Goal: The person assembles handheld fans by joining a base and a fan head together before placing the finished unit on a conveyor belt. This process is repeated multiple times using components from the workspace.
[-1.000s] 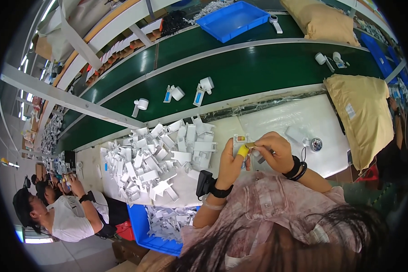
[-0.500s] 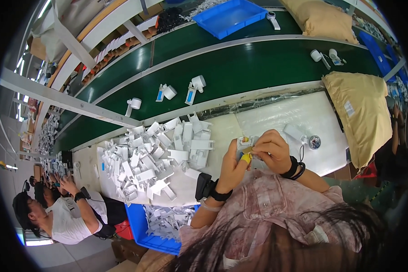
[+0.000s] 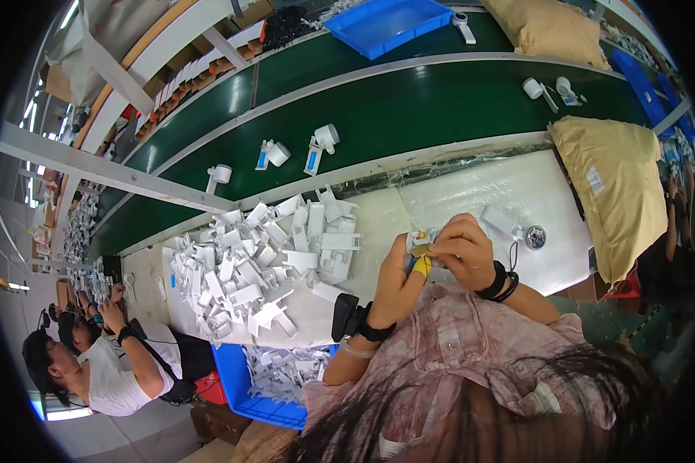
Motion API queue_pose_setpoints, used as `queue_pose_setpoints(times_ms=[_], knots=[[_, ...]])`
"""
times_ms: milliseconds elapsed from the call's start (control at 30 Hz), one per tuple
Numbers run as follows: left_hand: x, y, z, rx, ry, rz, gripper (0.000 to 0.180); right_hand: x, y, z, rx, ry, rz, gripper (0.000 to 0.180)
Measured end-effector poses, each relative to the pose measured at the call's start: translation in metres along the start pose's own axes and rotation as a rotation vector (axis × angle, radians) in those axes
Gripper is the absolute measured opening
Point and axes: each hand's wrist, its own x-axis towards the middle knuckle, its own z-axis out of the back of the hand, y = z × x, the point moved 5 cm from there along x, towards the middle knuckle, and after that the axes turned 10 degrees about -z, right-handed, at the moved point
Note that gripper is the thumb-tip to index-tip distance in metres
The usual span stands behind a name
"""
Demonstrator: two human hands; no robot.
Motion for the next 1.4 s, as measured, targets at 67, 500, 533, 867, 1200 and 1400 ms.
queue_pose_setpoints(times_ms=[67, 500, 533, 867, 1200, 1400], knots=[[-0.001, 0.005, 0.002, 0.035, 0.044, -0.004, 0.030, 0.000, 0.000, 0.001, -0.005, -0.004, 0.001, 0.023], [0.001, -0.003, -0.004, -0.074, 0.040, -0.062, 0.024, 0.000, 0.002, 0.005, -0.027, 0.030, 0.013, 0.025], [0.000, -0.002, -0.003, -0.075, 0.039, -0.061, 0.024, 0.000, 0.001, 0.005, -0.027, 0.030, 0.012, 0.025], [-0.003, 0.002, -0.001, 0.028, 0.036, -0.011, 0.024, 0.001, 0.003, 0.003, -0.024, 0.024, 0.011, 0.024], [-0.003, 0.005, 0.000, 0.107, 0.052, -0.019, 0.029, 0.000, 0.000, 0.003, -0.025, 0.034, 0.017, 0.024], [-0.008, 0.005, -0.001, 0.092, 0.058, 0.043, 0.027, -0.008, 0.001, 0.000, -0.003, 0.029, 0.028, 0.026]])
